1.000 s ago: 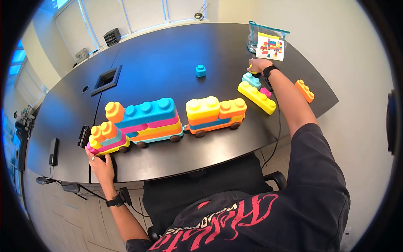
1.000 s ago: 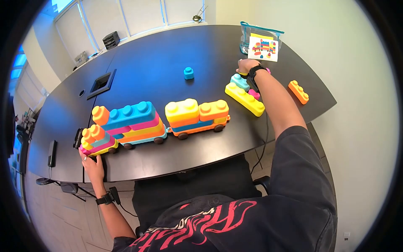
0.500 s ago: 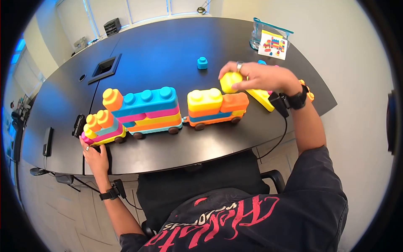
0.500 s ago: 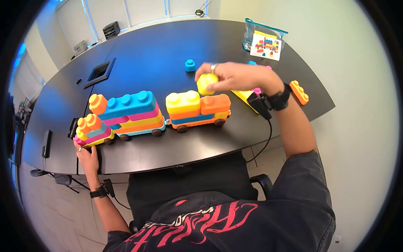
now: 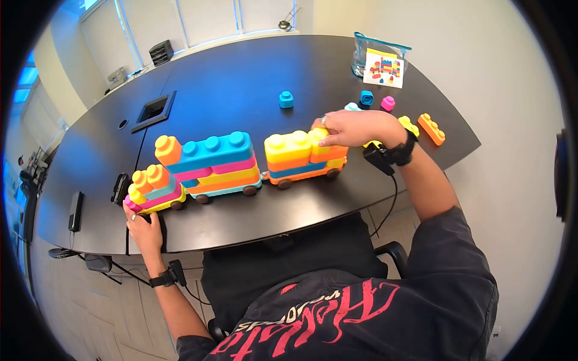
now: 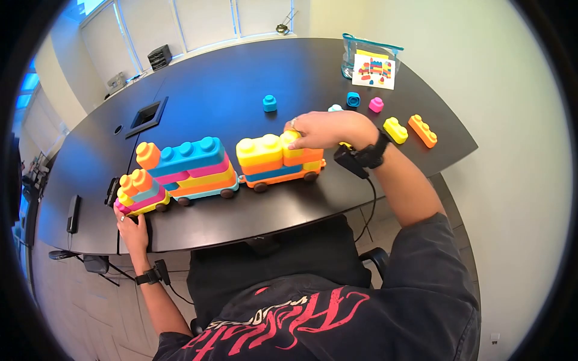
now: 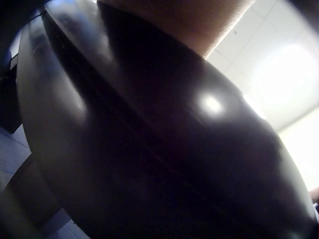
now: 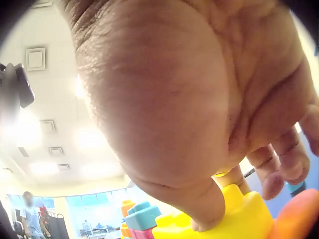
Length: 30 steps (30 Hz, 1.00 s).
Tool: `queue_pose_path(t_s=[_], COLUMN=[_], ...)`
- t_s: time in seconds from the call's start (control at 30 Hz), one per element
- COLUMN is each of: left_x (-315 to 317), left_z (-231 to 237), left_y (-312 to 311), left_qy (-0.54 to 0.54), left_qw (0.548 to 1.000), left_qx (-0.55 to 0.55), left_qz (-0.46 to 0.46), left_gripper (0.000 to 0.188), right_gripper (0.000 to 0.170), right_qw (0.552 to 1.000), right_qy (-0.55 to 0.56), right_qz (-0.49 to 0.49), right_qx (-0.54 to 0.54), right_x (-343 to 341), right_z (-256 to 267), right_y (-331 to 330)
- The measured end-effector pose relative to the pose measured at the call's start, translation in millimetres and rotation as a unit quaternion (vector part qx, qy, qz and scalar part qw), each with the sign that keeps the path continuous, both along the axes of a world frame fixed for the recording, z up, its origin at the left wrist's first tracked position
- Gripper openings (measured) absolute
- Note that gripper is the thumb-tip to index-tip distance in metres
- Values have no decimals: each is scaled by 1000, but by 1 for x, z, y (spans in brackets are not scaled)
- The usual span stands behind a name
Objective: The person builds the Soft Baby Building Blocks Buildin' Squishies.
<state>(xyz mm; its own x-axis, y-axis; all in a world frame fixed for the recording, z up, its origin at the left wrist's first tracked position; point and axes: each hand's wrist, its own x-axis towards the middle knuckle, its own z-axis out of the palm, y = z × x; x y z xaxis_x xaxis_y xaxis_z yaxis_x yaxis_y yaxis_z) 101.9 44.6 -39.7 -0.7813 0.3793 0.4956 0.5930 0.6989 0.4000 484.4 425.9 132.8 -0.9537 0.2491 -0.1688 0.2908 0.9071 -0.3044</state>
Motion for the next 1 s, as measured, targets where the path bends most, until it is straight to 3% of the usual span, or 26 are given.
queue_pose_path(t_s=[0.2, 0.47, 0.53, 0.6, 0.67, 0.8, 0.87, 1.0], left_x=[5, 2, 8, 12, 11, 8, 3, -10], left_z=[4, 0, 2, 7, 6, 2, -2, -14], left_y=[2, 4, 5, 6, 5, 4, 2, -3], left_qy=[-2, 37, 18, 13, 10, 23, 31, 73], left_qw=[1000, 999, 999, 1000, 1000, 1000, 999, 997], left_qx=[-4, -22, 29, 28, 10, 17, 13, -10], left_qz=[-12, 12, 4, 3, 13, 5, 2, -13], left_gripper=[83, 89, 92, 94, 94, 90, 89, 85], right_gripper=[39, 43, 46, 40, 40, 36, 44, 55], right_qw=[997, 988, 973, 959, 938, 919, 893, 889], right_qy=[16, 142, 182, 246, 261, 223, 125, 70], right_qz=[-66, -24, -140, -143, -227, -321, -418, -451], right_qx=[20, 60, -22, -7, -10, 40, 113, 44], right_x=[-3, 27, 41, 57, 77, 121, 142, 162], right_z=[-8, -24, -17, -26, -28, -46, -57, -86], right_y=[-17, -17, -21, -2, 11, 40, 40, 32])
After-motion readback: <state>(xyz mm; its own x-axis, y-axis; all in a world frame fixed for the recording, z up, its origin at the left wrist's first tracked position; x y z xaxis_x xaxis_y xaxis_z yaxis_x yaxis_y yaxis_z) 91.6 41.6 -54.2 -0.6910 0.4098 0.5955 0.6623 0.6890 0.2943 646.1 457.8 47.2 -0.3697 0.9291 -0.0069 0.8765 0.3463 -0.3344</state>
